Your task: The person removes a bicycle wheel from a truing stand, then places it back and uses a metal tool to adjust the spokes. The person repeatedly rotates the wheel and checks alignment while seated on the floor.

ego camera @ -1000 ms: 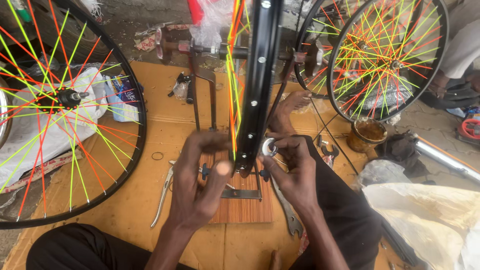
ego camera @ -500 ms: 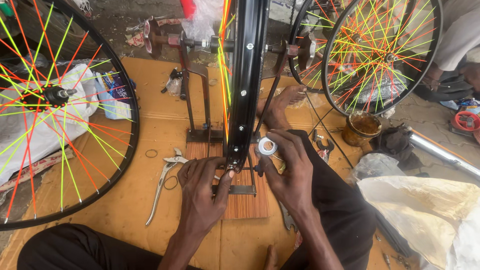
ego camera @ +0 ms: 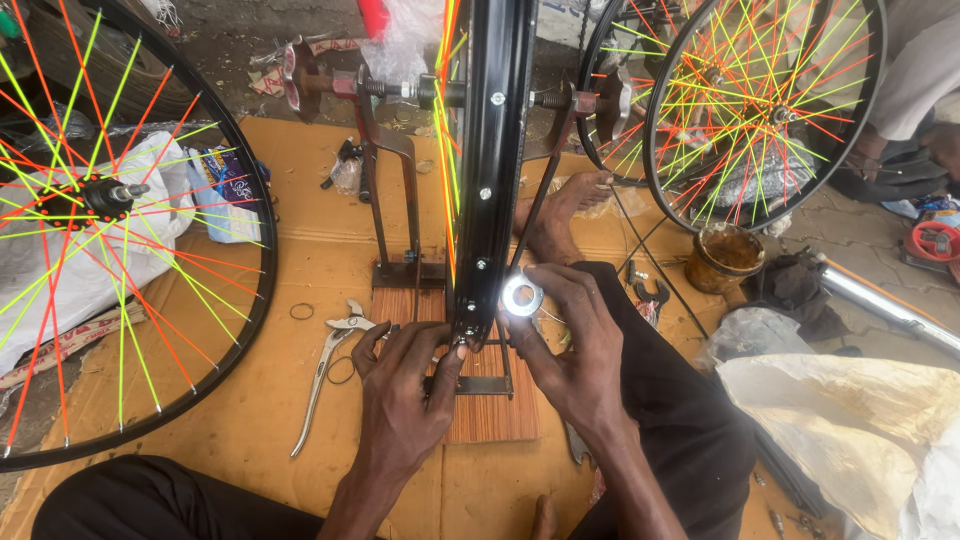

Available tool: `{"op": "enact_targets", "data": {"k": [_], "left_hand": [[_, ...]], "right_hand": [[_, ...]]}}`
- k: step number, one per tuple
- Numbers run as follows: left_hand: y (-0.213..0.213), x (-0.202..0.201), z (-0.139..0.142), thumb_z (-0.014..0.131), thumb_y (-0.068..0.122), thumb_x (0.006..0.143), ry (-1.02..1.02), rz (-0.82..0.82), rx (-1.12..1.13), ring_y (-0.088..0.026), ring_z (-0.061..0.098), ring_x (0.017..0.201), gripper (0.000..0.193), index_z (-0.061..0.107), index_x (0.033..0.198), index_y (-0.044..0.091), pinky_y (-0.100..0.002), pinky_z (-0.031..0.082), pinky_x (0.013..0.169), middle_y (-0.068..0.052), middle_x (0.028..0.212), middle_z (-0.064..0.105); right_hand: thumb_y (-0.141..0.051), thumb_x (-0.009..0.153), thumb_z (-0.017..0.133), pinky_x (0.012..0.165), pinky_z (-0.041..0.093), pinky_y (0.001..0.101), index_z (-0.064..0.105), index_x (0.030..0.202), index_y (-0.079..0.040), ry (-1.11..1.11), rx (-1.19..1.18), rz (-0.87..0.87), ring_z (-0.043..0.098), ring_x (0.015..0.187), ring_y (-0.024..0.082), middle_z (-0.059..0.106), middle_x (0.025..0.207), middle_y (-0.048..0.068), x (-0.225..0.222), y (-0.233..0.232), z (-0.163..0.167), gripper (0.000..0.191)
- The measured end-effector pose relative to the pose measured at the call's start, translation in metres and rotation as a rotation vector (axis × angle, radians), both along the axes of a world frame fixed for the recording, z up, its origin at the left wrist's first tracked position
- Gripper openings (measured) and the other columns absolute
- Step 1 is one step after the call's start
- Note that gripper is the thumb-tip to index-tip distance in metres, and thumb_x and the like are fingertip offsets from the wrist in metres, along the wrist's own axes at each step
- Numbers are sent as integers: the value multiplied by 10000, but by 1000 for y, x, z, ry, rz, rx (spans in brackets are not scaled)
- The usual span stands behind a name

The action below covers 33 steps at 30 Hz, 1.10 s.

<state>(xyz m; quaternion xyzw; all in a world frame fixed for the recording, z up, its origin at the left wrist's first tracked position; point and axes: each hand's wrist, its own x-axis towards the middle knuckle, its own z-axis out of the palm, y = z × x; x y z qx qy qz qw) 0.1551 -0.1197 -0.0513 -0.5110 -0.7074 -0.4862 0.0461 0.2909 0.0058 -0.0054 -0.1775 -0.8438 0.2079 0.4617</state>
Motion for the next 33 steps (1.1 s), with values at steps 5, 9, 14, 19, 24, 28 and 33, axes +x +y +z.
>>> {"op": "enact_targets", "data": {"k": [5,9,14,19,24,28,33], "left_hand": [[-4,3,17,643,199,959,26,8,42,-189,672,907,140,689,998,72,-491,315,1043,-22,929,722],[-8,9,37,644,244,986,-40,-6,202,-189,662,924,171,693,1043,90,-420,360,996,-21,934,722],[-8,9,50,665,228,950,-51,-60,360,-264,632,919,369,582,1181,-47,-413,474,860,-143,968,664],[4,6,52,564,112,1051,6,-147,371,-238,731,793,205,611,1199,-21,-356,584,651,-129,922,701],[2,6,55,563,108,1028,-42,-131,362,-240,692,672,180,655,1104,-27,-379,544,592,-117,770,671],[7,6,55,546,122,1044,-39,-160,368,-211,681,651,173,658,1028,-9,-366,543,588,-98,743,667],[11,4,49,531,126,1058,-45,-194,346,-186,682,652,191,661,1053,-14,-357,543,567,-94,750,672]], "right_hand": [[-47,952,753,1109,533,347,584,1358,-5,277,-310,344,612,1306,214,572,1384,124,-18,5,19,442],[-90,1013,709,921,560,277,602,1358,1,373,-375,534,621,1128,140,575,1300,70,-40,19,47,372],[-239,1077,674,817,551,258,648,1276,6,374,-390,528,619,946,77,643,1102,18,-72,38,72,316],[-432,1079,571,651,462,222,698,1211,-77,422,-585,434,562,793,47,664,930,-44,-92,56,97,400],[-358,1102,648,741,503,248,674,1259,-89,503,-453,700,655,857,91,696,929,17,-105,58,116,313],[-187,922,809,798,531,236,610,1212,-113,596,-390,652,644,992,89,665,1052,7,-104,38,120,359],[-52,886,916,765,501,249,491,987,-95,647,160,276,538,906,96,472,1038,-6,-112,30,133,440]]}}
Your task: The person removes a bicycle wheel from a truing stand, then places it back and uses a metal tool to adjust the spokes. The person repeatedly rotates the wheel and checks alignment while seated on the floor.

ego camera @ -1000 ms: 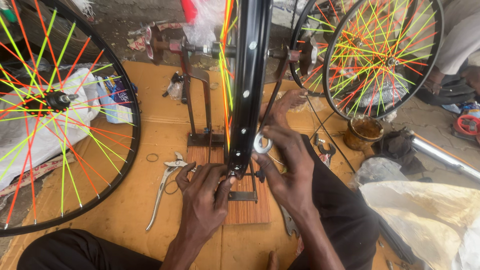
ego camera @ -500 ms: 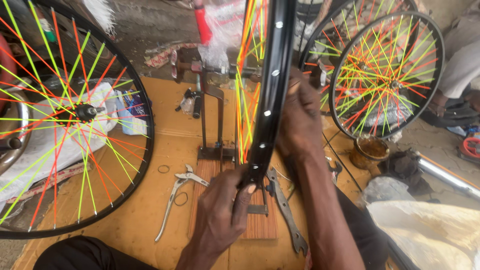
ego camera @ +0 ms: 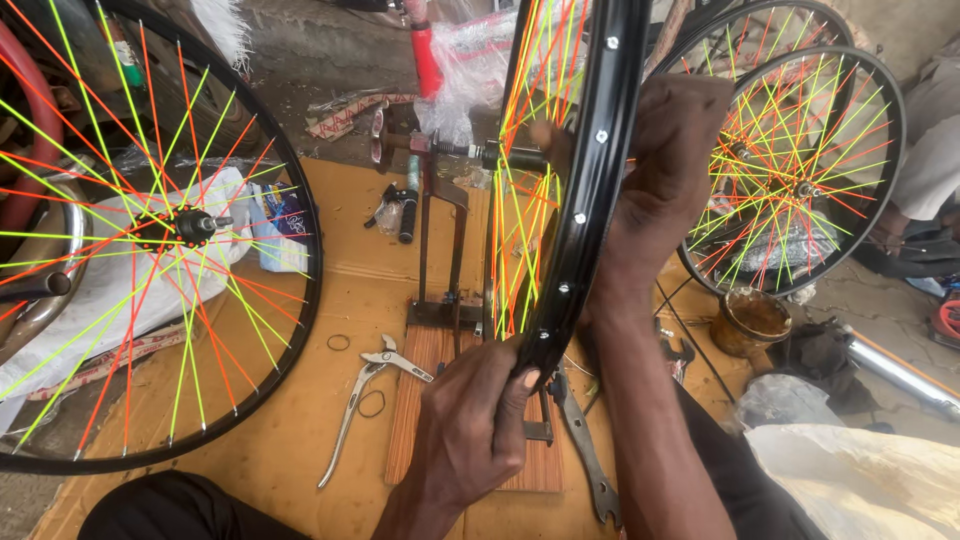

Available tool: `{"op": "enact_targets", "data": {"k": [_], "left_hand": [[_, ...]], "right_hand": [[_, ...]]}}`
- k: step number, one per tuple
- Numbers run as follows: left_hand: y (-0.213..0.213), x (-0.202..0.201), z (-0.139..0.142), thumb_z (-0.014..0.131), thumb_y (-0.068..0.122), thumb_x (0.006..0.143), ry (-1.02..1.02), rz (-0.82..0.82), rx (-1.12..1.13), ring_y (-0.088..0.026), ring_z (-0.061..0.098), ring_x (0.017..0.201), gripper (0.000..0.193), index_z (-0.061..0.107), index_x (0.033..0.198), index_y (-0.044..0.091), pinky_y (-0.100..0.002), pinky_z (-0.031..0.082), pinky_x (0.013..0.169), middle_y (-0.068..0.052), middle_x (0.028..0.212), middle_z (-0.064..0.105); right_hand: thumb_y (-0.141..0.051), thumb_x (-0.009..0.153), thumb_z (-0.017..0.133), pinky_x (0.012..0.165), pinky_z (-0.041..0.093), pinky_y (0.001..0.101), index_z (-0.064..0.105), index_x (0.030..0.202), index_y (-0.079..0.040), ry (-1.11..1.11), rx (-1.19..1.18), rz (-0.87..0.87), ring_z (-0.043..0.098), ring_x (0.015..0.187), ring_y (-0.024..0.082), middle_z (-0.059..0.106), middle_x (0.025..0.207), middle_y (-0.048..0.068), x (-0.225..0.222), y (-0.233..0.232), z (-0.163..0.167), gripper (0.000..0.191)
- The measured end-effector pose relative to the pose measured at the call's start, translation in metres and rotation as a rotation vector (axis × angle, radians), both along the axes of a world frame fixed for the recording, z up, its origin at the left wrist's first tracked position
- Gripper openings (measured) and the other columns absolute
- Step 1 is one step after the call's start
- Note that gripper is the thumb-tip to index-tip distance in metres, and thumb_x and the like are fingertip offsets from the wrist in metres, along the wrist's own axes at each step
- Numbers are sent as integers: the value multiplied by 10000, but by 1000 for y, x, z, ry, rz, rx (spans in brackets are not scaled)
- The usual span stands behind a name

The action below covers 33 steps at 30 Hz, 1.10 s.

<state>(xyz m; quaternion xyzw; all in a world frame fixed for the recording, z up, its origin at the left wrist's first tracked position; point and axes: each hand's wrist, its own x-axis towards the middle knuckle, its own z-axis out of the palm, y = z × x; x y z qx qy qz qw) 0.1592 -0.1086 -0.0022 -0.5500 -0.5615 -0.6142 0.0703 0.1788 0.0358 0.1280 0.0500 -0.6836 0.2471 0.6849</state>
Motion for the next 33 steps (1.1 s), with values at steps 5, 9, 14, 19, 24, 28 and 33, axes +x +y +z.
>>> {"op": "enact_targets", "data": {"k": [5,9,14,19,24,28,33], "left_hand": [[-1,-1,-2,538,118,1056,4,5,29,-193,694,690,171,652,1055,-9,-362,550,603,-99,779,687],[0,-1,0,543,110,1047,6,-9,21,-190,699,683,170,660,1074,-10,-353,548,591,-94,772,693],[-2,0,9,543,107,1042,-27,-33,-5,-193,687,686,168,651,1073,-19,-355,536,598,-99,771,679],[-3,2,25,588,145,1025,-150,-34,55,-181,695,712,212,622,1133,-34,-341,542,597,-107,828,676],[-3,3,33,618,167,940,-150,-4,47,-186,632,640,383,581,1236,-72,-316,497,493,-155,878,630],[-1,4,31,573,124,1037,-86,-5,41,-166,692,725,315,605,1304,-41,-328,546,591,-110,869,679],[3,4,28,577,95,1025,-53,35,45,-178,677,682,287,633,1275,-35,-352,528,592,-86,766,683]], "right_hand": [[27,952,885,825,473,247,402,910,-74,-82,64,-41,528,924,122,532,1000,38,4,9,5,495],[39,911,660,827,611,275,442,970,-64,-244,-194,341,703,888,141,661,1037,70,16,24,-2,249],[70,1094,594,913,558,255,514,1121,-8,-175,-127,327,662,987,119,629,1088,80,14,37,-26,115],[104,1074,611,927,533,260,572,1158,-17,-26,-249,451,647,1007,114,652,1144,83,14,46,-31,152],[25,1029,653,846,533,269,611,1300,-46,-192,-327,479,640,1001,96,674,1165,45,22,42,-29,283],[-326,1051,574,718,481,221,650,1289,-82,-349,-335,485,590,845,36,707,1073,-6,19,43,-16,349],[-446,1101,581,721,526,286,651,1232,-86,-233,-329,576,682,840,134,720,1035,47,3,37,-3,389]]}}
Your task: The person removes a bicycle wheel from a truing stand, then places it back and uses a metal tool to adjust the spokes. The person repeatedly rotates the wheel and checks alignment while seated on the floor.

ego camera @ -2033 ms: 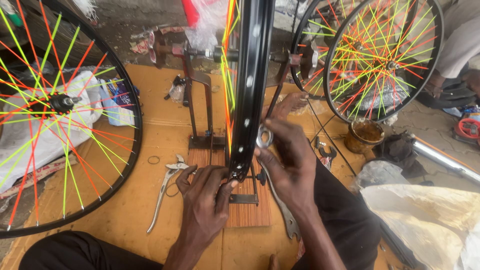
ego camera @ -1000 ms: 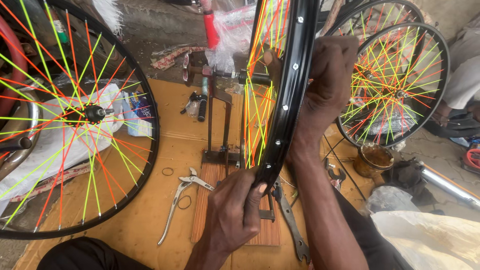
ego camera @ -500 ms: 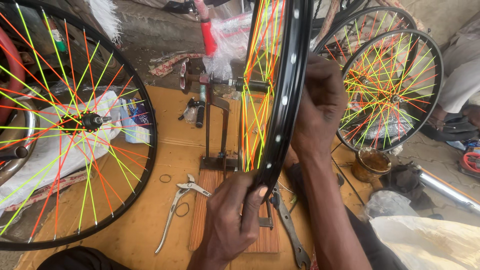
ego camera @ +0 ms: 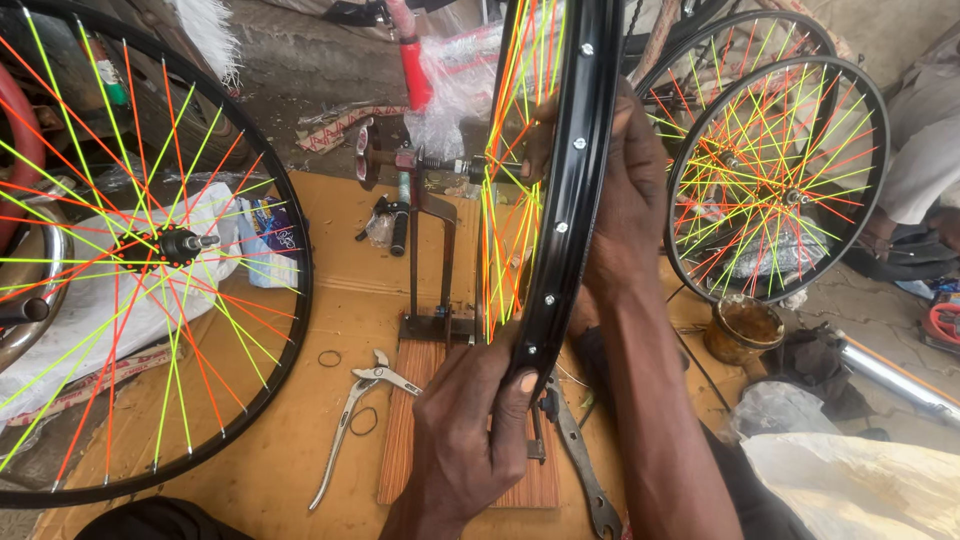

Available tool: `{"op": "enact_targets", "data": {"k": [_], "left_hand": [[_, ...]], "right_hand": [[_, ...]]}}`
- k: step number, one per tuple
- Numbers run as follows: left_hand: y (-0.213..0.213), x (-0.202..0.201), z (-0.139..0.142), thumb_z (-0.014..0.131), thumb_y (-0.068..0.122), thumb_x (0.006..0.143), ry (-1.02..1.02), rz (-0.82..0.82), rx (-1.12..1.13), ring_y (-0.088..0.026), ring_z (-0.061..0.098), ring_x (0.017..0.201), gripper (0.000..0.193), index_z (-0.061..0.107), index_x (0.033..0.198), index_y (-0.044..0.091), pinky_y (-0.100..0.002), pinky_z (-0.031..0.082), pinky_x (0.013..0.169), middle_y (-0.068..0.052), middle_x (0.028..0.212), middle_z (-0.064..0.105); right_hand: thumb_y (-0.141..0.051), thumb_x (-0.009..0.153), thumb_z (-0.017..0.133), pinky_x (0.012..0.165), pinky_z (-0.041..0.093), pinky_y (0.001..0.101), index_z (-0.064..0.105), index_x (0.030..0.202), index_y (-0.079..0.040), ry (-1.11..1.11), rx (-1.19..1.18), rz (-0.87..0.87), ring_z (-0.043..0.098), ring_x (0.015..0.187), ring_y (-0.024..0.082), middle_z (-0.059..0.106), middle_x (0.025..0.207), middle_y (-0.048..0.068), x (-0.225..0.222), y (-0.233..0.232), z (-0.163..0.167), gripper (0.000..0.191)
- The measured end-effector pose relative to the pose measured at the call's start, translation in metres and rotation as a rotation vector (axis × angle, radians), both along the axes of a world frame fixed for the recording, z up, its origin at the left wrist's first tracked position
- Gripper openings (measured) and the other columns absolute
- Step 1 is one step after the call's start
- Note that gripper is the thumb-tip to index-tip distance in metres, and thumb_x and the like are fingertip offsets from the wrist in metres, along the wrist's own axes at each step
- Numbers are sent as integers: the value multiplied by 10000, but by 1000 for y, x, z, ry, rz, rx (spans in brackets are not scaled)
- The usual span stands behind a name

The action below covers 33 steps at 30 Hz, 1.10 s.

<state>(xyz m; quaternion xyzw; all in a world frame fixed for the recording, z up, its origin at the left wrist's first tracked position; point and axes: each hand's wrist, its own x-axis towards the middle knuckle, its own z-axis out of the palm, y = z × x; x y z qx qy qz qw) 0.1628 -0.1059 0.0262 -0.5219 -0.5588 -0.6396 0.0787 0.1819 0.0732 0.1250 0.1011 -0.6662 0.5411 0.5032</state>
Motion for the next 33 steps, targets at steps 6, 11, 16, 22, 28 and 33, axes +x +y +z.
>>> {"op": "enact_targets", "data": {"k": [6,11,16,22,28,33], "left_hand": [[-4,-1,-4,587,90,1033,41,-15,63,-181,660,703,265,626,1257,-44,-343,531,628,-93,803,671],[0,-2,-3,589,84,1022,-14,-50,27,-161,667,656,228,661,1207,-29,-329,522,572,-69,743,662],[0,-4,-3,583,89,1030,30,-47,70,-169,684,698,222,645,1204,-35,-331,546,609,-75,764,663],[3,-3,-4,577,93,1035,-13,-56,39,-152,689,677,206,656,1186,-23,-317,547,569,-76,774,673],[0,-2,4,578,119,1046,-16,-48,43,-147,690,708,270,638,1261,-34,-307,553,575,-81,818,682],[2,-3,15,690,207,979,-220,-78,45,-128,691,649,414,595,1290,-48,-324,532,548,-50,723,677]], "right_hand": [[-140,895,829,873,517,288,586,1060,-92,113,90,-187,633,981,116,632,1078,8,-1,-25,-3,297],[-2,960,871,829,441,240,432,945,-89,263,390,-733,497,945,112,495,1051,14,-12,-31,5,448],[-21,950,714,720,502,208,457,904,-97,61,70,-82,611,937,119,620,1107,57,10,-21,18,273],[91,921,671,791,606,260,498,871,-69,74,70,-184,627,942,130,542,1131,77,6,-27,10,241],[136,923,815,875,554,244,533,954,-15,135,287,-429,558,1032,112,517,1167,39,6,-30,-4,321],[37,950,698,1004,558,280,625,1174,-65,188,-73,-163,664,1123,139,646,1203,66,19,-16,-20,257]]}}
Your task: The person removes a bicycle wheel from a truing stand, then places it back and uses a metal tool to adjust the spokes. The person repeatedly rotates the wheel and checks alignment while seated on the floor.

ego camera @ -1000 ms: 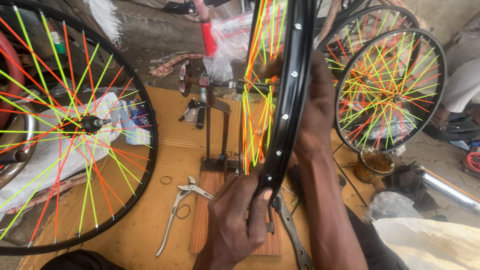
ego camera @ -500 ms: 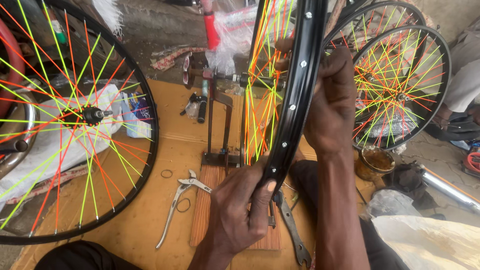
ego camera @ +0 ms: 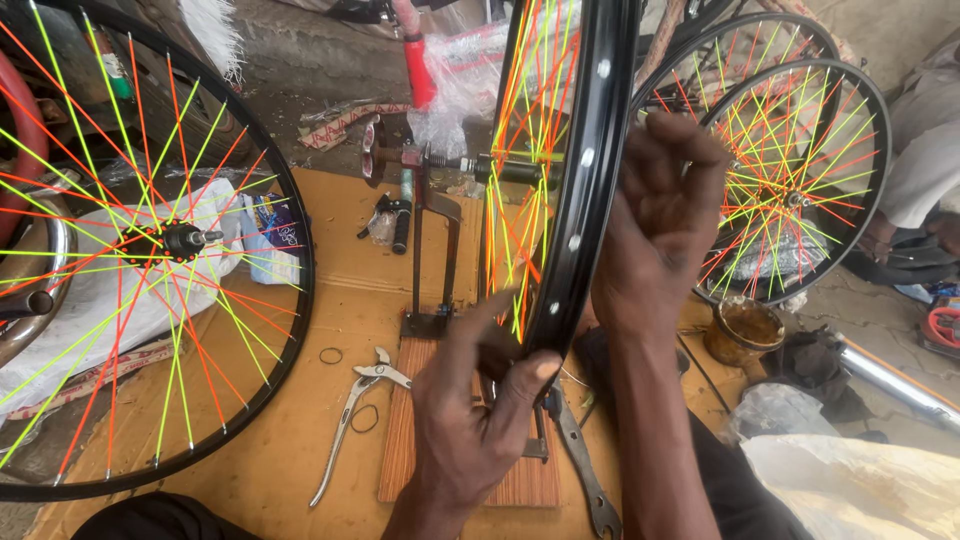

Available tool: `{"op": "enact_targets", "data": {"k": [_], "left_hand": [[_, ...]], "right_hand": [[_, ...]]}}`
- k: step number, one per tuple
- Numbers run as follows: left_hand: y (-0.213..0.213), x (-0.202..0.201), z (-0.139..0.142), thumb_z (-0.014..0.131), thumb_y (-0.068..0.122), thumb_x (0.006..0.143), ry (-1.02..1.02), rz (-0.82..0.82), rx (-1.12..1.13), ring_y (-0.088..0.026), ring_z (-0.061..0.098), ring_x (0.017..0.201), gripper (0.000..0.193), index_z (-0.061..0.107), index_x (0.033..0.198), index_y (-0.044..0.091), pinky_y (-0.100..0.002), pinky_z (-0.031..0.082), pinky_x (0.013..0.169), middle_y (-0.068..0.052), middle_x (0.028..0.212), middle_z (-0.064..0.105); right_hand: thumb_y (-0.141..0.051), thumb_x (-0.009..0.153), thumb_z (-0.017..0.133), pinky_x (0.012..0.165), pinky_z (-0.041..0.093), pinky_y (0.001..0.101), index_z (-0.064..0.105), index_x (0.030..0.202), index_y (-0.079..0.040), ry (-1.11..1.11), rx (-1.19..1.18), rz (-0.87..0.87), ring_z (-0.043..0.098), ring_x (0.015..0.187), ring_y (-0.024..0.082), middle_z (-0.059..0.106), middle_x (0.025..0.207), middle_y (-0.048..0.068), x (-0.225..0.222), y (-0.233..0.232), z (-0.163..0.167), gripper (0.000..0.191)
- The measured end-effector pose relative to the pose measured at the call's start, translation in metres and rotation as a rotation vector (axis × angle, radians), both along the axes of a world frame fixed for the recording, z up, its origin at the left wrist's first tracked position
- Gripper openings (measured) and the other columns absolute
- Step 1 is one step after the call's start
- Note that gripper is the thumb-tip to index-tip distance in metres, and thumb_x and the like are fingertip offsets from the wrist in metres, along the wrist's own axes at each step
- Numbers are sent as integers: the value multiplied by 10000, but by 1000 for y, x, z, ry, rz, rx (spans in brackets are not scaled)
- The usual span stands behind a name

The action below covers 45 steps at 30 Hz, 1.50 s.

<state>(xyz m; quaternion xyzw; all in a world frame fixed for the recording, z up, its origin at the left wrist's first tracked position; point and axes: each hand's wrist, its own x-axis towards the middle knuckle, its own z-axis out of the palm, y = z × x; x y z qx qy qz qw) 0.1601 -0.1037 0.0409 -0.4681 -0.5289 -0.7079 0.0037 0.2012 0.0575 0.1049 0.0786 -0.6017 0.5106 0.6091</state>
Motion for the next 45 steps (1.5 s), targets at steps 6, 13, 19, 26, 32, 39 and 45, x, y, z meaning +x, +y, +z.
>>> {"op": "enact_targets", "data": {"k": [6,13,19,26,32,39,45], "left_hand": [[-5,0,-4,594,165,1022,198,27,-65,-151,663,649,235,678,1174,8,-347,524,530,-99,775,638],[-1,2,-10,604,170,1029,158,24,-75,-143,674,607,215,685,1137,2,-324,506,481,-74,745,651],[-1,1,-12,596,164,1042,161,11,-83,-136,670,598,180,686,1080,12,-317,504,475,-61,723,639],[3,0,-13,586,143,1030,173,8,-56,-147,676,602,199,680,1112,-13,-322,512,476,-69,723,635],[0,-1,-15,605,147,1032,171,-11,-43,-145,682,628,172,680,1077,-1,-318,514,497,-67,748,644],[1,-1,-9,604,136,1030,168,6,-41,-135,626,582,192,680,1113,-19,-315,481,489,-69,705,605],[5,-1,5,681,210,977,5,-40,68,-94,615,535,399,607,1260,-61,-307,464,470,-26,603,611]], "right_hand": [[-150,1074,610,863,507,285,640,1348,11,-331,-14,16,638,1022,138,722,1238,83,4,6,-14,319],[-325,1125,589,810,546,335,621,1322,-49,-98,-22,308,671,847,195,693,1111,88,-16,4,-2,341],[11,911,838,880,520,283,571,1162,-77,-101,88,46,626,1020,151,647,1130,68,-9,-16,5,377],[-47,808,926,770,466,270,400,824,-72,-156,320,-810,535,868,161,579,1039,97,-20,-20,14,527],[4,891,750,937,505,290,394,903,-91,-277,266,92,609,1106,148,605,1153,55,15,8,27,368],[94,941,825,859,473,268,454,925,-65,-252,476,-270,509,971,109,527,1094,53,9,-6,14,404],[46,943,729,930,549,252,575,1138,-56,-148,88,37,649,1041,104,657,1170,55,15,2,13,269]]}}
